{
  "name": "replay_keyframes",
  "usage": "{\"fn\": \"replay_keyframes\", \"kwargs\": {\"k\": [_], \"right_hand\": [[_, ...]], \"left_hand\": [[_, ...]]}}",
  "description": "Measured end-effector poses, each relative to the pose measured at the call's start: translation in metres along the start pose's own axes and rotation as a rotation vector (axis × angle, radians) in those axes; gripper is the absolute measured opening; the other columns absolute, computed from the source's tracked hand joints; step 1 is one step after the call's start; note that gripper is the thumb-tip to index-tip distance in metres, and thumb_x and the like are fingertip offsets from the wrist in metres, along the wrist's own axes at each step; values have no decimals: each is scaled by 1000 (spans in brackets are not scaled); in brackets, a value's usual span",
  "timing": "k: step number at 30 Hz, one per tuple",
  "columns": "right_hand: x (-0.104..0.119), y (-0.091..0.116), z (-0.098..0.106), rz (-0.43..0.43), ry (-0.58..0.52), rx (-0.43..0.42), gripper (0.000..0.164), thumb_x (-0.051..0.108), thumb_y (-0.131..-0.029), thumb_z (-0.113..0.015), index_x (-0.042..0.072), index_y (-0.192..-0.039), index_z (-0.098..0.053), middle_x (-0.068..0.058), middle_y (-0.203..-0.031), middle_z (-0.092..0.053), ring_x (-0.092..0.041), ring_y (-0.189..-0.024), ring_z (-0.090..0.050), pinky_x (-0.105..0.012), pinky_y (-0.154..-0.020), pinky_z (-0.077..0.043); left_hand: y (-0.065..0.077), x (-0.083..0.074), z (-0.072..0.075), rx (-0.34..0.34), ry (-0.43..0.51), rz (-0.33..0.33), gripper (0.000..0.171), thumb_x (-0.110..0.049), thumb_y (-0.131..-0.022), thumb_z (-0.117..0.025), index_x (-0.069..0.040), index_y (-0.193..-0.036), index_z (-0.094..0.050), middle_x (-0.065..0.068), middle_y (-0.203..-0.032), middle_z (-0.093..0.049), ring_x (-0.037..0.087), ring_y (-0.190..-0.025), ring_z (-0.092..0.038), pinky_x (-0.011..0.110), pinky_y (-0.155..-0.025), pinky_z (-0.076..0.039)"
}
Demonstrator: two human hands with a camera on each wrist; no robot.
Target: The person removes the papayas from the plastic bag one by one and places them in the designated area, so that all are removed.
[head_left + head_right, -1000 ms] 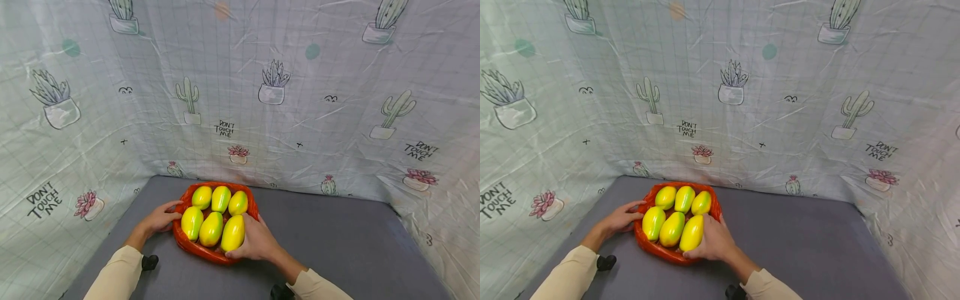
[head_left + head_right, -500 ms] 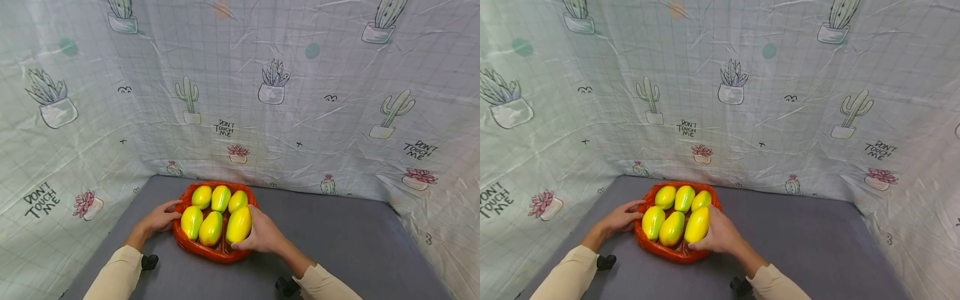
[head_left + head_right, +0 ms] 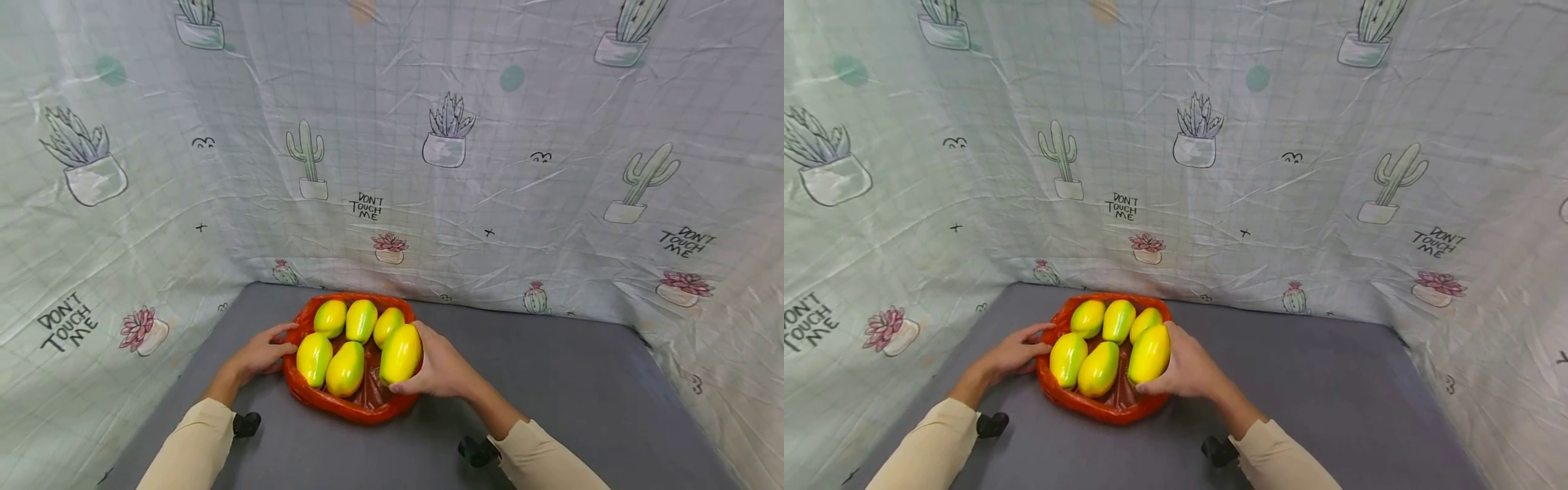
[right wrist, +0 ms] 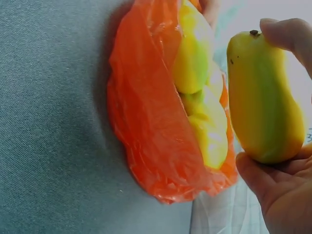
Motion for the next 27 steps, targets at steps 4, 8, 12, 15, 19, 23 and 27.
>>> {"fn": "replay_keyframes", "kwargs": {"k": [4,8,12,15,19,23,27], "right_hand": [[1,0,3,18,-33,12,89,50,-68,-91,17,-139,-48,6,-116,-61,-10,-98,-60,-29,-85,-55],[0,0,8,25,-50,23,89,48,-68,-91,18,-140,-48,7,-117,-61,-10,-100,-60,-29,-87,-55],[-2,2,13,20,-71,25,89,46,-68,-92,18,-140,-47,6,-117,-61,-12,-100,-60,-33,-88,-55],[-4,3,19,20,-70,21,89,46,-67,-92,18,-140,-48,6,-117,-61,-12,-100,-60,-34,-88,-56],[-6,5,24,34,-49,19,89,47,-68,-91,19,-140,-48,6,-118,-62,-12,-100,-60,-33,-88,-55],[-9,6,30,34,-44,20,90,46,-67,-92,20,-141,-47,7,-120,-62,-12,-101,-60,-33,-90,-55],[-10,7,34,37,-44,27,90,44,-68,-92,20,-142,-47,6,-120,-62,-13,-102,-60,-33,-91,-54]], "left_hand": [[-1,1,1,0,5,5,66,-33,-100,-66,-18,-159,-40,30,-158,-32,37,-124,-51,34,-87,-57],[0,3,3,4,0,1,66,-32,-100,-65,-16,-160,-39,32,-159,-31,36,-122,-51,31,-81,-56],[0,5,5,11,5,0,67,-32,-100,-65,-16,-160,-39,32,-160,-30,35,-121,-52,30,-80,-56],[0,4,4,20,13,1,68,-33,-100,-65,-16,-160,-38,33,-161,-29,35,-122,-52,31,-81,-57],[-1,4,2,27,16,9,69,-34,-100,-66,-17,-161,-38,33,-161,-28,36,-124,-51,33,-83,-58],[-2,3,2,23,9,15,69,-35,-100,-66,-18,-160,-38,32,-161,-29,38,-128,-50,34,-86,-58],[-1,2,1,18,8,18,68,-35,-100,-66,-19,-160,-39,32,-161,-30,38,-129,-49,34,-87,-58]]}}
Point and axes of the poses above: each hand's wrist, its own y-axis away from the middle knuckle, its own z-axis out of the back of the hand, x = y × z, the point moved 10 cm from there along -y, towards the middle knuckle
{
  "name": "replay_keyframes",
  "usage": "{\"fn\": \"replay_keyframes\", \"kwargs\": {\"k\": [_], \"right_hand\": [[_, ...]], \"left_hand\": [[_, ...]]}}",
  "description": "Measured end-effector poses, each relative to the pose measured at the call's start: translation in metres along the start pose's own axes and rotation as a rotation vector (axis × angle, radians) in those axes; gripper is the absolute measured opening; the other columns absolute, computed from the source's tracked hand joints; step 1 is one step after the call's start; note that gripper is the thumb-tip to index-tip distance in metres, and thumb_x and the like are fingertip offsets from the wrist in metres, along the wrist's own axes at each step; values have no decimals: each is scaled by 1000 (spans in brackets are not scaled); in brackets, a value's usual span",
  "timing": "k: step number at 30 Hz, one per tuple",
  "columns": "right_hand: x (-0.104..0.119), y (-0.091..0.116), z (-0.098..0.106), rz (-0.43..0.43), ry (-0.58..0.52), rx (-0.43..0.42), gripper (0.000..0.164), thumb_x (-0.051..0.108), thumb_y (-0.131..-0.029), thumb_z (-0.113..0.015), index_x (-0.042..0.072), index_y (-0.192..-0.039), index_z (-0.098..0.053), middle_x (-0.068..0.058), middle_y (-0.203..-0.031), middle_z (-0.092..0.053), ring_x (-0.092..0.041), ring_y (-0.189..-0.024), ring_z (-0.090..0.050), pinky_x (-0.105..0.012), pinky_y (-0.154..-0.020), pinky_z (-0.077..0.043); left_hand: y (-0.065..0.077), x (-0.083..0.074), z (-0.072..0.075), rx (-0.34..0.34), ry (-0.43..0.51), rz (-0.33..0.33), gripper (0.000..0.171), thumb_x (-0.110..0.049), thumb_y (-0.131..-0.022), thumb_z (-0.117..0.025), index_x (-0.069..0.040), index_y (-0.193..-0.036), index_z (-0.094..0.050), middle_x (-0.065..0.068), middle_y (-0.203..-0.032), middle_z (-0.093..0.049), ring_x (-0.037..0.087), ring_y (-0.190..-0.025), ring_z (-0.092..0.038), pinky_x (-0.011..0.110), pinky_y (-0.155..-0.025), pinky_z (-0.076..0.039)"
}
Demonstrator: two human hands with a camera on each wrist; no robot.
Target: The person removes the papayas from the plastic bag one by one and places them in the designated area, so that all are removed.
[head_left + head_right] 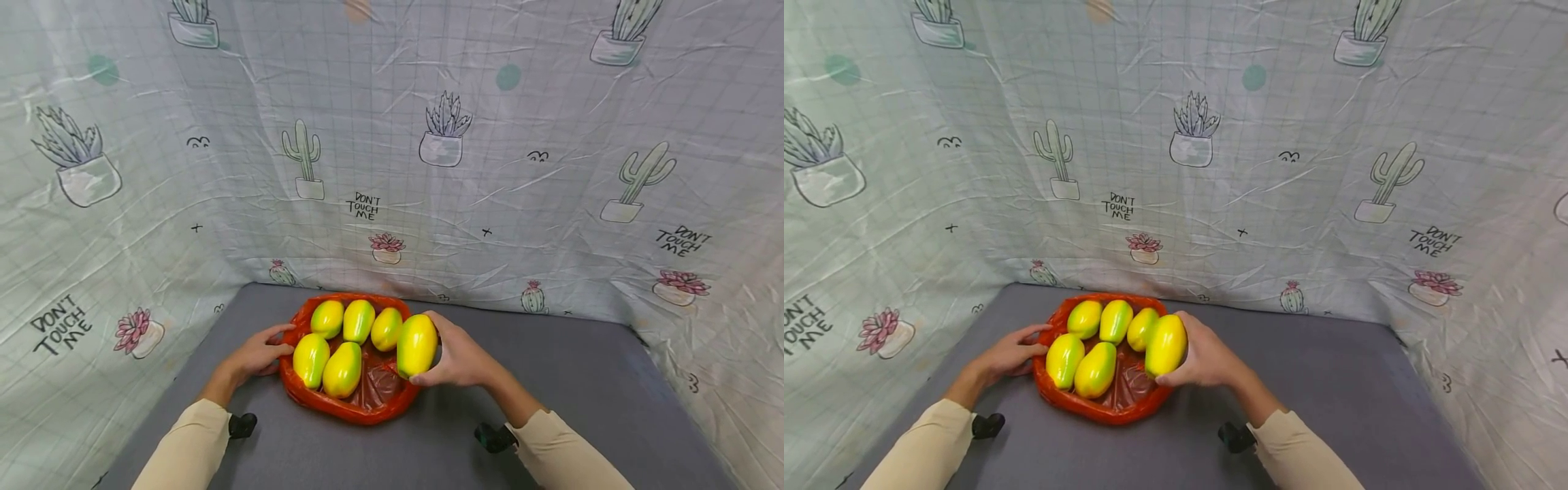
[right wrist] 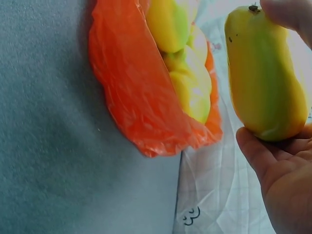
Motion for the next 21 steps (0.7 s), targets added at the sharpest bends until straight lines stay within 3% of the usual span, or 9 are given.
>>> {"fn": "replay_keyframes", "kwargs": {"k": [21], "right_hand": [[-15,7,28,-21,54,8,92,46,-69,-91,19,-144,-45,5,-119,-62,-15,-102,-59,-38,-92,-53]], "left_hand": [[-4,2,-1,-11,-4,-14,68,-34,-99,-68,-16,-159,-41,32,-159,-32,37,-124,-51,31,-82,-56]]}}
Point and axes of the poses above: each hand's wrist, its own y-axis away from the middle knuckle, its own z-axis out of the back of the hand, x = y × z, the point moved 10 cm from there along -y, towards the middle knuckle
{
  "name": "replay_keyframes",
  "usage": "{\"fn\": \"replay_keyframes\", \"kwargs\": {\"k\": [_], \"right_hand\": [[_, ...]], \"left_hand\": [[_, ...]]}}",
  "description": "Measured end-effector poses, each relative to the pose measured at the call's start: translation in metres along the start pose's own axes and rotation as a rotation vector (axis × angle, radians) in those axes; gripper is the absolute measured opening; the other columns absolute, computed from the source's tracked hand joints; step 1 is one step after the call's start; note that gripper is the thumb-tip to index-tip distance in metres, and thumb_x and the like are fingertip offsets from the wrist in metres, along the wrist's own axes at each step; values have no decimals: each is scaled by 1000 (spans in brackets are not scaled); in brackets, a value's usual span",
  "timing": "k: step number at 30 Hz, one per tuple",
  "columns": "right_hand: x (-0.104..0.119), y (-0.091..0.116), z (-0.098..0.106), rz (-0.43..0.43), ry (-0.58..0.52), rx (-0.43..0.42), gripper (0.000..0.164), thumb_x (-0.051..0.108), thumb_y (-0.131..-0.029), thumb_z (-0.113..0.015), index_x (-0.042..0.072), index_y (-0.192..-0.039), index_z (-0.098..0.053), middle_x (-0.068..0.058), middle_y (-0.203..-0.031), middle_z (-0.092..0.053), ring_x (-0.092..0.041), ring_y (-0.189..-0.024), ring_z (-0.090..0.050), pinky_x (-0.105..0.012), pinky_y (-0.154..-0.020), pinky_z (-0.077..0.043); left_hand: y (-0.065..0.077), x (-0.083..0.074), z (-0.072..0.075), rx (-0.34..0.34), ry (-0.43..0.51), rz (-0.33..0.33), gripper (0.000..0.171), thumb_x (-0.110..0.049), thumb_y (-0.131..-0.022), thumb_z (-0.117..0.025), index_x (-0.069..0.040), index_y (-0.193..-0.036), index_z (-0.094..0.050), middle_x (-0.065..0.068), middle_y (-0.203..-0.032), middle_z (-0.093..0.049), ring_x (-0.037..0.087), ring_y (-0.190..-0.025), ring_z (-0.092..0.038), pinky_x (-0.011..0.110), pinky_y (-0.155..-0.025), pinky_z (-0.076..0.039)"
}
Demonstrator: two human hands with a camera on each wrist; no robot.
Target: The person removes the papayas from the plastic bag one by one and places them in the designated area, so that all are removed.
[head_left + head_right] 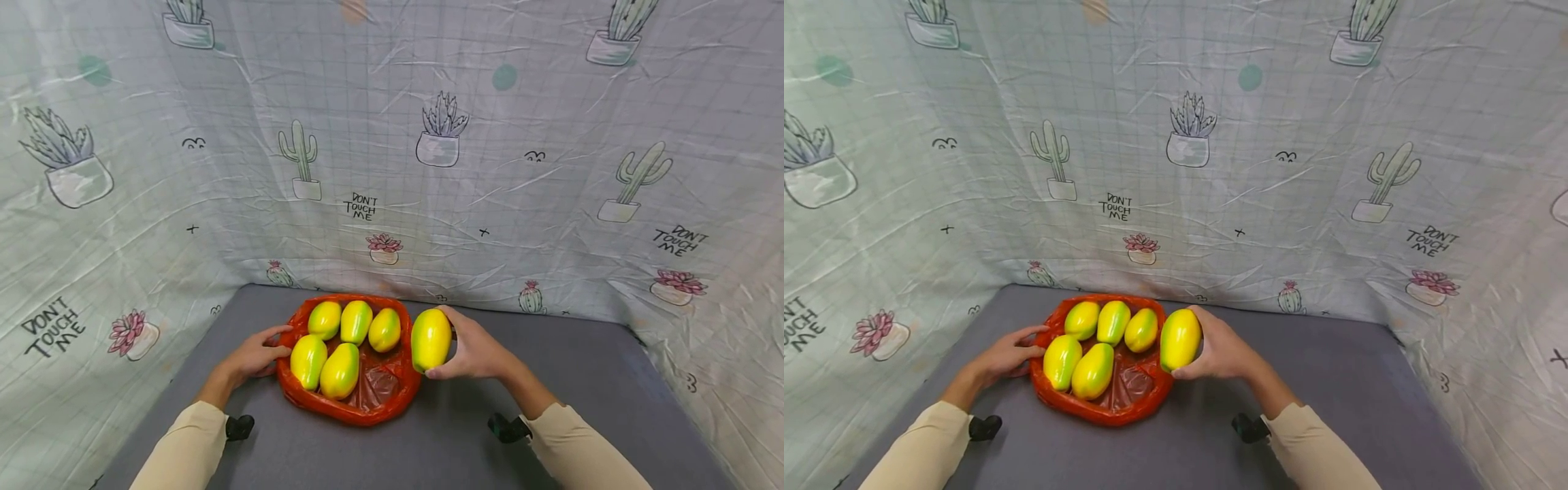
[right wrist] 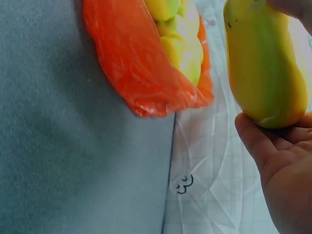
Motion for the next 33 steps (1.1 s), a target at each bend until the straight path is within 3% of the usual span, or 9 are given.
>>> {"fn": "replay_keyframes", "kwargs": {"k": [8,17,26,33], "right_hand": [[-9,6,12,-5,-5,-9,95,45,-69,-91,14,-145,-45,3,-120,-62,-16,-103,-60,-43,-94,-54],[-15,11,26,-8,12,-32,96,46,-69,-92,14,-146,-44,1,-121,-63,-17,-102,-61,-48,-93,-54],[-20,13,28,-28,11,-18,100,44,-70,-93,11,-149,-41,-1,-126,-63,-17,-106,-62,-44,-95,-54],[-27,14,30,-57,12,-12,102,44,-69,-93,11,-150,-40,-2,-128,-62,-18,-108,-62,-43,-97,-54]], "left_hand": [[-2,-6,-4,14,-8,-17,68,-33,-100,-66,-15,-160,-39,34,-158,-32,39,-128,-51,37,-88,-58],[-3,-8,-5,8,-11,-4,69,-35,-100,-66,-16,-160,-39,32,-160,-30,38,-127,-50,34,-87,-57],[0,-5,0,-3,-36,2,69,-35,-100,-66,-15,-160,-39,33,-158,-31,41,-128,-49,38,-91,-58],[1,-4,0,-6,-35,2,70,-37,-99,-67,-15,-160,-38,33,-157,-32,38,-123,-51,34,-86,-57]]}}
Point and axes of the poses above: each hand's wrist, its own y-axis away from the middle knuckle, its own z-axis out of the back of the hand, x = y × z, the point moved 10 cm from there along -y, towards the middle knuckle
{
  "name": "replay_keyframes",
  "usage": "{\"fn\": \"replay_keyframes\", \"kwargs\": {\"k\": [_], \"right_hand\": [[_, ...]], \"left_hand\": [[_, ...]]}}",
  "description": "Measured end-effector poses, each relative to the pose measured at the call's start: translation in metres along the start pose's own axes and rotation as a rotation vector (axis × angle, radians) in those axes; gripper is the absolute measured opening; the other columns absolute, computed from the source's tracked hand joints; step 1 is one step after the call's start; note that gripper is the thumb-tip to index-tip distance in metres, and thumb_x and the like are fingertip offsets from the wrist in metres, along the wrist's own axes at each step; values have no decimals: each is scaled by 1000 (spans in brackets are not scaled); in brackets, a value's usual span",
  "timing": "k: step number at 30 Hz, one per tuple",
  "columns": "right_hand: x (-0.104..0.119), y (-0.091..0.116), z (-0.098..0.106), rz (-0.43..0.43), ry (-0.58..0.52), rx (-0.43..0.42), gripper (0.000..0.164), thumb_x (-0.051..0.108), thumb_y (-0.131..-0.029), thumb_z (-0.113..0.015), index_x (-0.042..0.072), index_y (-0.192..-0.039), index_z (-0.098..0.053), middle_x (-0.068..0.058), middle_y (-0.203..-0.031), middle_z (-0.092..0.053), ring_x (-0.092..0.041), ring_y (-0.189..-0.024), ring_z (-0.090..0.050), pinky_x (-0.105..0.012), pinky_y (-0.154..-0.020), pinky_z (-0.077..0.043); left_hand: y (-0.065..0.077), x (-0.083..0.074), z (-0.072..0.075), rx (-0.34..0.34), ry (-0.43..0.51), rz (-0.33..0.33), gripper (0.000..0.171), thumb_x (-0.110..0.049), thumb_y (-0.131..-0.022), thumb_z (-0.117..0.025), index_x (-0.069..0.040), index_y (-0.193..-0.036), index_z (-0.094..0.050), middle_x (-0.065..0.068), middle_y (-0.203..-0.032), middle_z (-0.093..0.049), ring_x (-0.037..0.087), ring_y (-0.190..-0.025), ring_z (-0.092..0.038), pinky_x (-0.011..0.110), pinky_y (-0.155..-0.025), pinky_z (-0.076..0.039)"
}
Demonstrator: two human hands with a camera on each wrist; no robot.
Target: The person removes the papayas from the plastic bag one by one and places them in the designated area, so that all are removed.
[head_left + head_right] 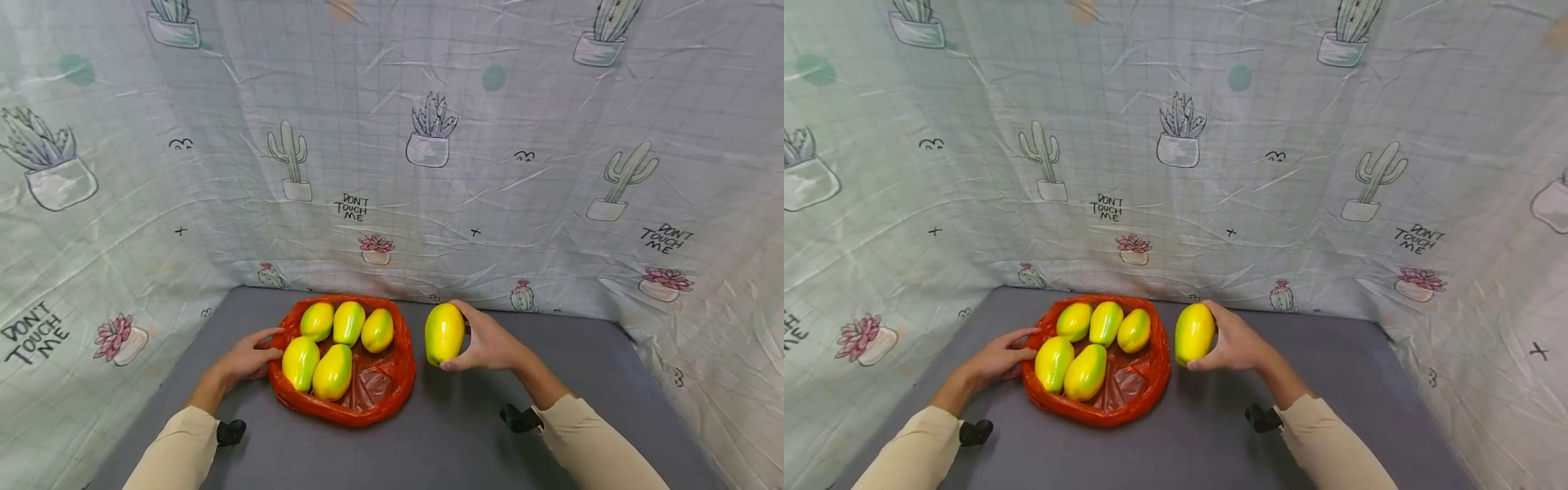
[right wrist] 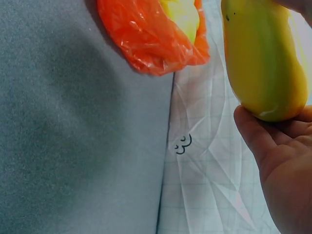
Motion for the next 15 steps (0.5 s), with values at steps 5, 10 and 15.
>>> {"fn": "replay_keyframes", "kwargs": {"k": [5,10,15], "right_hand": [[-3,0,2,10,-11,2,101,43,-70,-93,10,-150,-41,-4,-129,-63,-19,-109,-62,-45,-98,-54],[-9,2,6,6,-13,-5,103,40,-70,-93,7,-152,-39,-7,-131,-62,-20,-111,-62,-46,-97,-54],[-15,5,7,-7,-31,-3,102,39,-70,-94,9,-150,-40,-6,-129,-62,-20,-108,-62,-48,-96,-53]], "left_hand": [[-1,2,1,-2,-15,4,70,-36,-100,-66,-16,-161,-38,33,-158,-32,40,-126,-50,37,-89,-58],[-2,2,1,3,-16,1,70,-36,-100,-65,-16,-161,-37,34,-160,-30,42,-130,-49,40,-92,-58],[-1,0,-1,11,-18,-3,70,-37,-100,-66,-15,-161,-37,34,-160,-30,42,-130,-50,40,-93,-58]]}}
Point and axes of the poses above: each hand's wrist, its own y-axis away from the middle knuckle, its own z-axis out of the back of the hand, x = y × z, the point moved 10 cm from there along -y, towards the middle knuckle
